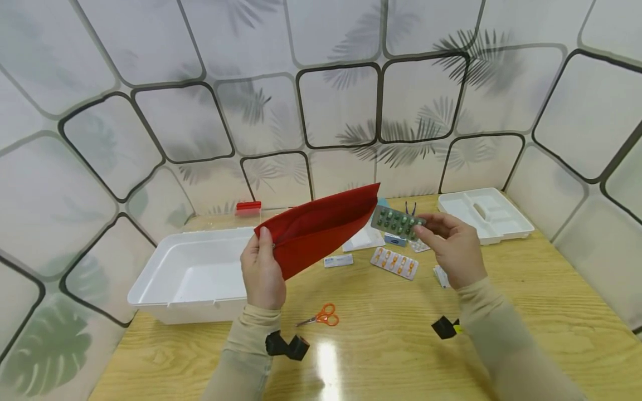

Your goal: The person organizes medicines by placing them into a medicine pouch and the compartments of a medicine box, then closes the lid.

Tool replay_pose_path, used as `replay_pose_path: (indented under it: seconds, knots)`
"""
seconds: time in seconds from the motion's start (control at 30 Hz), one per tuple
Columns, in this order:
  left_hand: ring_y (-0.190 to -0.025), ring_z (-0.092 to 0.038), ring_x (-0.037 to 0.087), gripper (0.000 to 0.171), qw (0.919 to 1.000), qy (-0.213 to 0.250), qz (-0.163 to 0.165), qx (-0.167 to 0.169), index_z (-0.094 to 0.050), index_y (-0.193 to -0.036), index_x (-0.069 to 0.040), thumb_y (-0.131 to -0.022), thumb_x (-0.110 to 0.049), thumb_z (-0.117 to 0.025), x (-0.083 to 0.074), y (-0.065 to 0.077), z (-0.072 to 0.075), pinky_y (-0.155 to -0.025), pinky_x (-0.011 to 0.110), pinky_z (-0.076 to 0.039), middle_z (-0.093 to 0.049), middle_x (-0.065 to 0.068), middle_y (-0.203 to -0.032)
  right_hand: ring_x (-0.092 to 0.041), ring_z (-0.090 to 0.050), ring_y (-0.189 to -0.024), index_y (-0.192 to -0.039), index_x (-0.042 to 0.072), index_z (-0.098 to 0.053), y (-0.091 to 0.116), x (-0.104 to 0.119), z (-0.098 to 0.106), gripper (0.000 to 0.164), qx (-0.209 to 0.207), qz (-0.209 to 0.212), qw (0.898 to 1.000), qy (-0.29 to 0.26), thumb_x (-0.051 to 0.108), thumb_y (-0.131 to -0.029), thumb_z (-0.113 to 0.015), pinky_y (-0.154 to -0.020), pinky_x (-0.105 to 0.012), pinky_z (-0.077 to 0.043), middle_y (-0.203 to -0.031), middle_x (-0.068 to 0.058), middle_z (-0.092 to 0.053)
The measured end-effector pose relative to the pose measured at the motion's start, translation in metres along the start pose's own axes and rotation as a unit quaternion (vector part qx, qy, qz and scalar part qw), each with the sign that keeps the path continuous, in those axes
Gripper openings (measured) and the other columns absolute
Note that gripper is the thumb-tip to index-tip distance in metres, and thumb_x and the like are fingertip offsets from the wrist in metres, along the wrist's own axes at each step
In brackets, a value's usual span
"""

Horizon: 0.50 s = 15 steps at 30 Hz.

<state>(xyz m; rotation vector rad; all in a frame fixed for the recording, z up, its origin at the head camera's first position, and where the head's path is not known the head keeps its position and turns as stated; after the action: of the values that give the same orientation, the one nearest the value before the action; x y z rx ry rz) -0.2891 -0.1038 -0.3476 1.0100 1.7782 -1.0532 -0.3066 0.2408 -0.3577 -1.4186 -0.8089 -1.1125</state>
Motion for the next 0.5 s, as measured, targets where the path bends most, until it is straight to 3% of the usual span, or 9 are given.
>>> replay_pose_path:
  seconds: [0.17,0.3,0.5]
  knots:
    - [-0.099,-0.063,0.027,0.042,0.9991,-0.028,-0.012,0.028,-0.065,-0.111,-0.003,-0.101,-0.039,-0.046,0.000,0.005,-0.008,-0.086,0.038,-0.052,-0.068,0.012,-0.108,-0.007,-0.066,-0.083,-0.108,-0.003,-0.068,0.006,0.029,0.007,0.024,-0.022,0.072,0.997,0.021,0.002,-0.085,-0.072,-0.070,-0.017,-0.052,-0.091,0.004,-0.070]
    - [-0.096,-0.064,0.028,0.041,0.9970,-0.043,-0.013,0.063,-0.064,-0.111,-0.001,-0.102,-0.036,-0.045,0.000,0.013,-0.019,-0.082,0.038,-0.054,-0.068,0.013,-0.105,-0.007,-0.067,-0.077,-0.103,-0.003,-0.070,0.013,0.044,0.002,0.022,-0.015,0.129,0.990,0.059,-0.003,-0.081,-0.074,-0.066,-0.018,-0.053,-0.091,0.003,-0.072]
    - [-0.095,-0.064,0.031,0.039,0.9920,-0.042,0.002,0.119,-0.064,-0.114,-0.002,-0.102,-0.033,-0.045,0.001,0.026,-0.034,-0.082,0.045,-0.053,-0.067,0.015,-0.105,-0.004,-0.068,-0.074,-0.094,0.003,-0.075,0.029,0.061,-0.019,0.024,0.019,0.236,0.964,0.120,-0.009,-0.074,-0.077,-0.065,-0.017,-0.053,-0.087,-0.008,-0.073]
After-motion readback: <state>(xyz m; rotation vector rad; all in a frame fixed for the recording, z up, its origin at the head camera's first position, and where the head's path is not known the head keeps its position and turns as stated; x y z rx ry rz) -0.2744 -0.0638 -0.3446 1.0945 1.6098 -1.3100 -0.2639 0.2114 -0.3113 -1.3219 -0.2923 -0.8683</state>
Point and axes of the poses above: each hand's wrist, its own y-axis away from the middle knuckle, its own z-axis out of the back of the hand, x = y × z, the point moved 8 cm from there along -y, towards the middle knuckle
